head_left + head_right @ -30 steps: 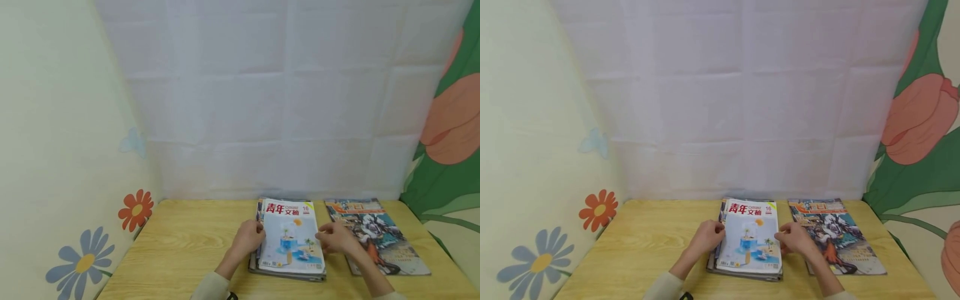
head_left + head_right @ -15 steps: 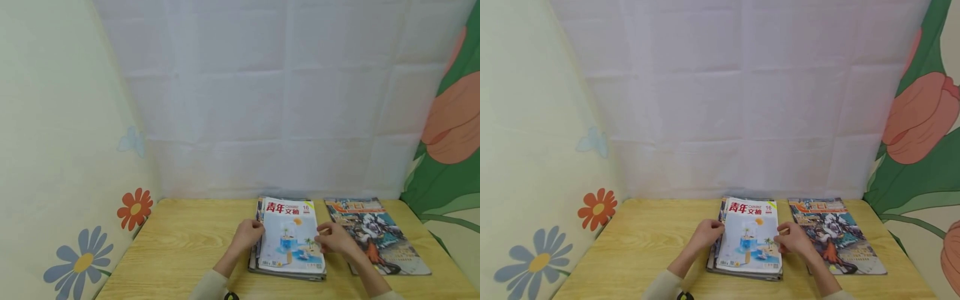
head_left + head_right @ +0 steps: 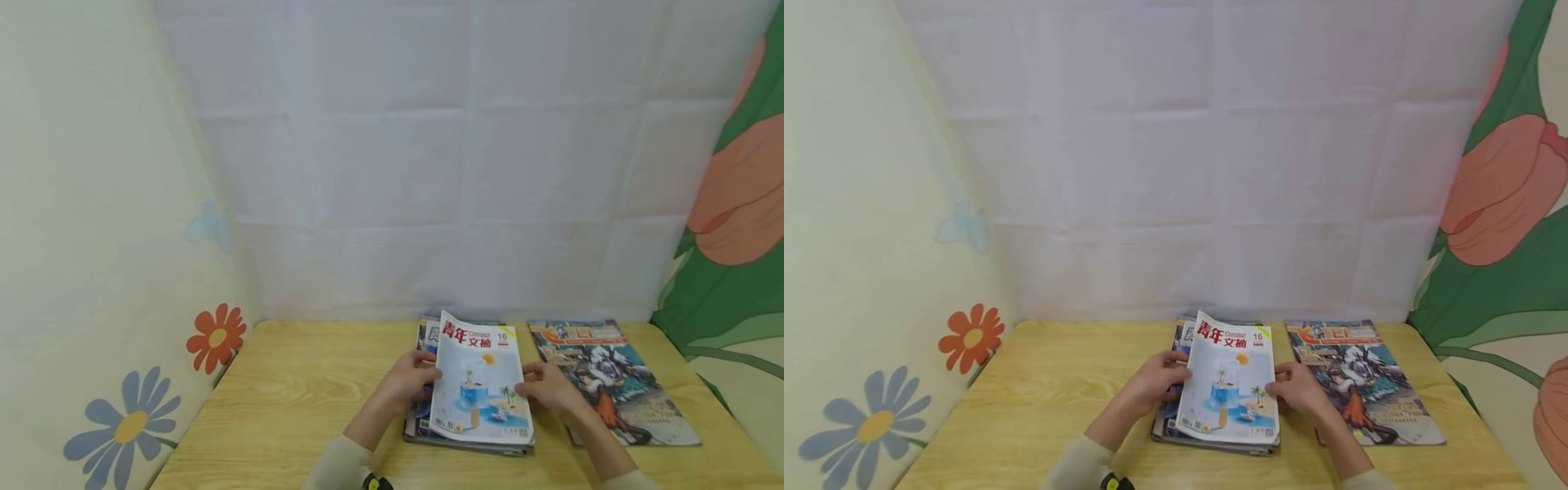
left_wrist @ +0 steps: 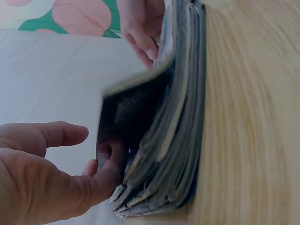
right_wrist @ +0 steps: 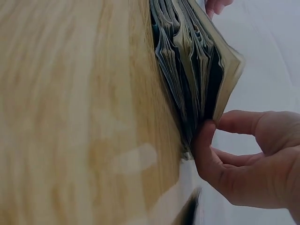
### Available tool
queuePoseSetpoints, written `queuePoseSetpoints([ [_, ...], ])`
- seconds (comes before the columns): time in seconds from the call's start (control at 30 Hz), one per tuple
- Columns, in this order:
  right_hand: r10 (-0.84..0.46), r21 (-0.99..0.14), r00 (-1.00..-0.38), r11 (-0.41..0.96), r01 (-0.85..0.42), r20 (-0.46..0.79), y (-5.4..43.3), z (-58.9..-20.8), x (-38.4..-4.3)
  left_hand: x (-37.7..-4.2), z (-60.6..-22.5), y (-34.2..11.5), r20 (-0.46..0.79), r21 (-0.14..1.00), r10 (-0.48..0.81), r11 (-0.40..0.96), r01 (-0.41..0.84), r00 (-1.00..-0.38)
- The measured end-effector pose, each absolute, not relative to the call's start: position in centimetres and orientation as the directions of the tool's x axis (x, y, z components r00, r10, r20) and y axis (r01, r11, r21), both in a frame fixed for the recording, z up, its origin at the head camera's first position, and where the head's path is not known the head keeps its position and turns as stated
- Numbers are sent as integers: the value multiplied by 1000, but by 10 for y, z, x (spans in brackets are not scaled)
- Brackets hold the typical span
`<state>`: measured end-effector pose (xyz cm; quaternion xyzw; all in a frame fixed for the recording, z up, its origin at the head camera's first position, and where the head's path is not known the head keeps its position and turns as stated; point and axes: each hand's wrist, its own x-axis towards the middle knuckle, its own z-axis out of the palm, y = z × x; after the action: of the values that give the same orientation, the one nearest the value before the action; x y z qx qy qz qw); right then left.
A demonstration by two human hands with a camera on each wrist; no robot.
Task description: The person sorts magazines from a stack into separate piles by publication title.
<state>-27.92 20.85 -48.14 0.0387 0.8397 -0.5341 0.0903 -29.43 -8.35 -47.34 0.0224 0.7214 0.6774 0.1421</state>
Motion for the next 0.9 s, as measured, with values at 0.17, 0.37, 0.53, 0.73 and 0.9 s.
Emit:
queuePoseSetpoints([
  [0.17, -31, -896, -984, 420, 147, -176, 209, -479, -280, -292, -474, -83, -165, 986, 215, 56, -157, -963],
  [0.37, -16, -898, -982, 408, 165, -187, 211, -476, -281, -293, -473, -86, -185, 983, 213, 28, -183, -959],
  [0.53, -18, -911, -981, 375, 174, -194, 212, -470, -280, -294, -472, -89, -186, 982, 233, 4, -190, -955],
  [0.73, -32, -917, -986, 374, 139, -163, 211, -462, -275, -294, -469, -94, -150, 988, 243, 10, -153, -958],
  [0.9, -32, -924, -987, 357, 135, -157, 205, -453, -273, -292, -465, -103, -143, 990, 225, 40, -138, -964],
])
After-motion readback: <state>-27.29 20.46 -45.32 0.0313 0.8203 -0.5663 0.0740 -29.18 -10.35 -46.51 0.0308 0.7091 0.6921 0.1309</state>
